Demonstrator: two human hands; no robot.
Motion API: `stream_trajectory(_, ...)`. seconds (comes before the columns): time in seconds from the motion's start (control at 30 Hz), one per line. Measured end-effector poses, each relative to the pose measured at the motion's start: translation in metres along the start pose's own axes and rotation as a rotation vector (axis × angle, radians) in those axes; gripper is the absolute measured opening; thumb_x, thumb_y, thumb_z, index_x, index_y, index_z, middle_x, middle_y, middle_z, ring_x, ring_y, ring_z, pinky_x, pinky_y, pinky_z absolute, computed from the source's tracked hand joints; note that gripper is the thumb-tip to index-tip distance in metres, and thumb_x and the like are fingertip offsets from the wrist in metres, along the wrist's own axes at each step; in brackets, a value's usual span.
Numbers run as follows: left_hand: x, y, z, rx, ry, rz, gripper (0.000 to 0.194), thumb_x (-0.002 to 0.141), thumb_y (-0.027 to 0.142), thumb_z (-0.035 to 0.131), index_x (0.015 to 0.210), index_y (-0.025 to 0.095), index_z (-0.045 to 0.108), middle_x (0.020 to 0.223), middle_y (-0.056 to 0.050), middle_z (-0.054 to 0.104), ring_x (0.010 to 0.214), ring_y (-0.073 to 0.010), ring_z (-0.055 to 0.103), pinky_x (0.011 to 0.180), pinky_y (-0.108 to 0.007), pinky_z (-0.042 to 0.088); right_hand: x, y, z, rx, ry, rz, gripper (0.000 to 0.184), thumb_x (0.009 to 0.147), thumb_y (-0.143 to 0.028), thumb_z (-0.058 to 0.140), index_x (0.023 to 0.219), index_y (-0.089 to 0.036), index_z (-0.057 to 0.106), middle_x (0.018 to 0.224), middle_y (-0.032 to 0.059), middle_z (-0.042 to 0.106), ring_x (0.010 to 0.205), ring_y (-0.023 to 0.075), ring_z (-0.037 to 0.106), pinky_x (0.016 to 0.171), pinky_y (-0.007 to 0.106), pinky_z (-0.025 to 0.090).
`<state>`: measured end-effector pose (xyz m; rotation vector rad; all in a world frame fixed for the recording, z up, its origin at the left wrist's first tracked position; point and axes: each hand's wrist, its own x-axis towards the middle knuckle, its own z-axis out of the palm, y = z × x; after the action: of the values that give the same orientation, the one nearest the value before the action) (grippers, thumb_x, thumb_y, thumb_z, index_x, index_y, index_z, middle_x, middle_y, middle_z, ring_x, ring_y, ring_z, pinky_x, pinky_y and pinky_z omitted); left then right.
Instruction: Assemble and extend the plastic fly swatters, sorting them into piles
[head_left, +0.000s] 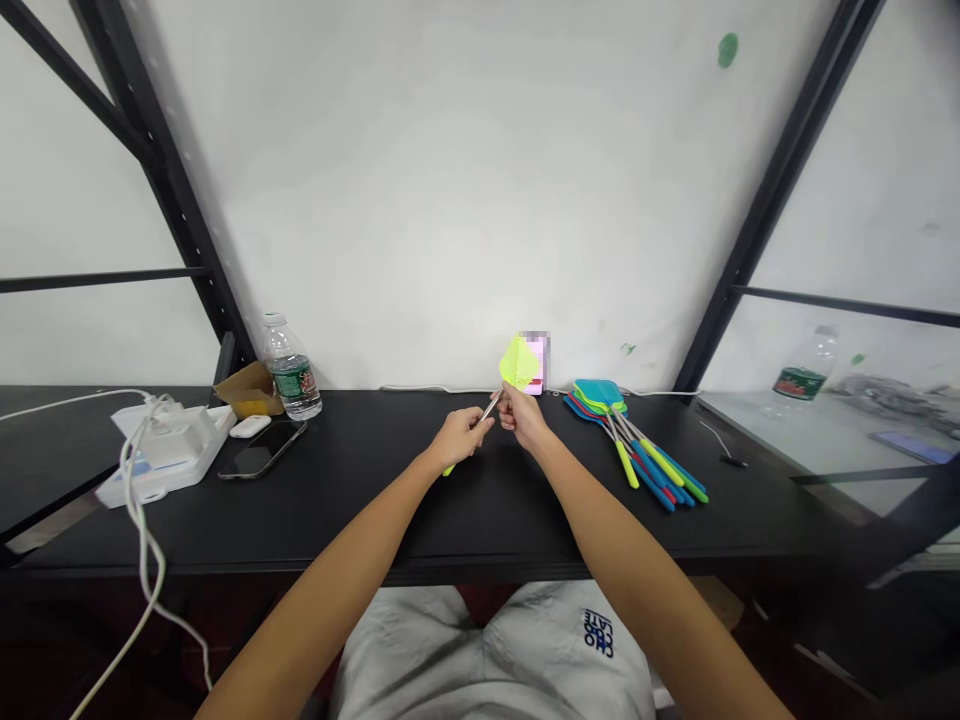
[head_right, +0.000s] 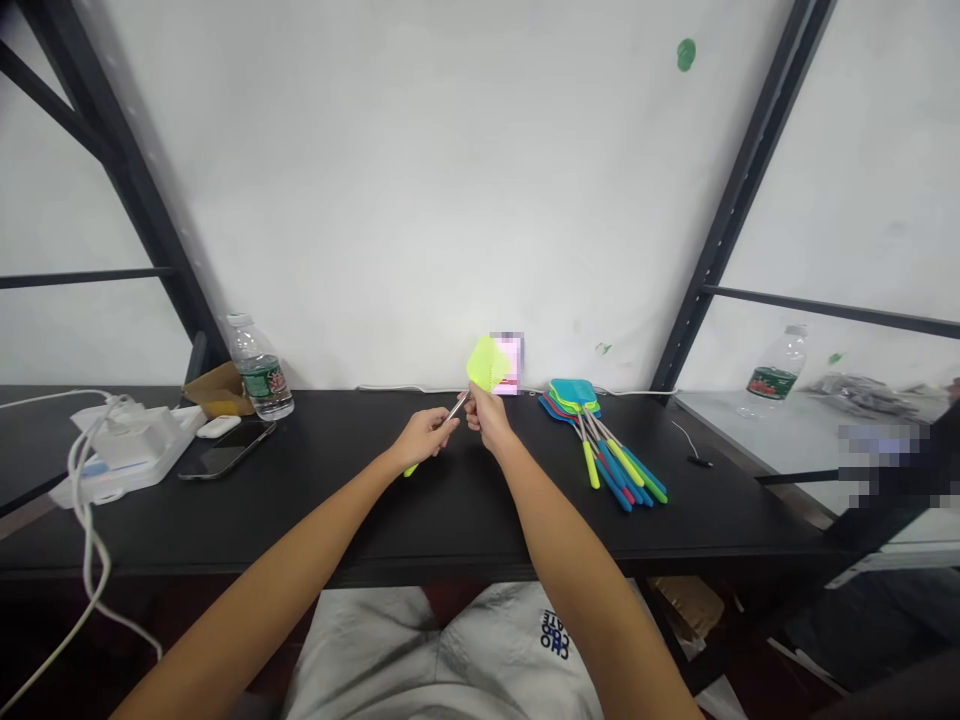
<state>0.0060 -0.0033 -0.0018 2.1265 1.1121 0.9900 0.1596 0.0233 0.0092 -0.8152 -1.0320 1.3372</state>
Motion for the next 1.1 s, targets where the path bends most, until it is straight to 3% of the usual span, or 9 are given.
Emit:
stream_trajectory(0.2,0.0,0.001,-0.004,0.283,0.096,0.056,0.031,0.086,0.043,0.051,0.072,0.018,0.059,0.056,0.003,0.051,0.052,-0.0098,0.042,0.052,-0.023,0.028,0.0,0.0,-0.004,0.018,0.121,0.035,0.032,0.08,-0.043,0.067,0.074,-0.013,0.057,0.053,-0.0059,0.042,0.037,0.003,0.031,0.034,0.018,0.017)
stream_trajectory(0.43,-0.002,-0.001,-0.006,0.418,0.027,0.018,0.027,0.083,0.043,0.055,0.076,0.019,0.065,0.064,0.0,0.058,0.058,-0.0127,0.048,0.055,-0.024,0.027,0.002,0.0,-0.007,-0.021,0.268,0.056,0.021,0.087,-0.024,0.053,0.069,-0.014,0.054,0.05,-0.0065,0.039,0.035,0.003,0.029,0.034,0.017,0.016)
stream_trajectory(0.87,0.003,-0.016,-0.013,0.501,0.024,-0.052,0.026,0.087,0.041,0.052,0.085,0.021,0.069,0.081,-0.004,0.068,0.074,-0.0161,0.058,0.067,-0.025,0.038,0.01,-0.015,-0.024,0.063,0.488,-0.002,0.025,0.09,-0.028,0.045,0.069,-0.017,0.051,0.048,-0.0067,0.036,0.034,0.0042,0.027,0.032,0.017,0.017)
stream_trajectory(1.1,0.004,-0.025,-0.021,0.661,0.131,-0.209,0.023,0.088,0.036,0.05,0.083,0.018,0.063,0.091,-0.009,0.064,0.089,-0.021,0.058,0.069,-0.027,0.04,0.01,-0.024,-0.039,0.098,0.543,0.01,0.025,0.09,-0.032,0.041,0.07,-0.019,0.048,0.049,-0.008,0.031,0.034,0.0055,0.025,0.033,0.02,0.018)
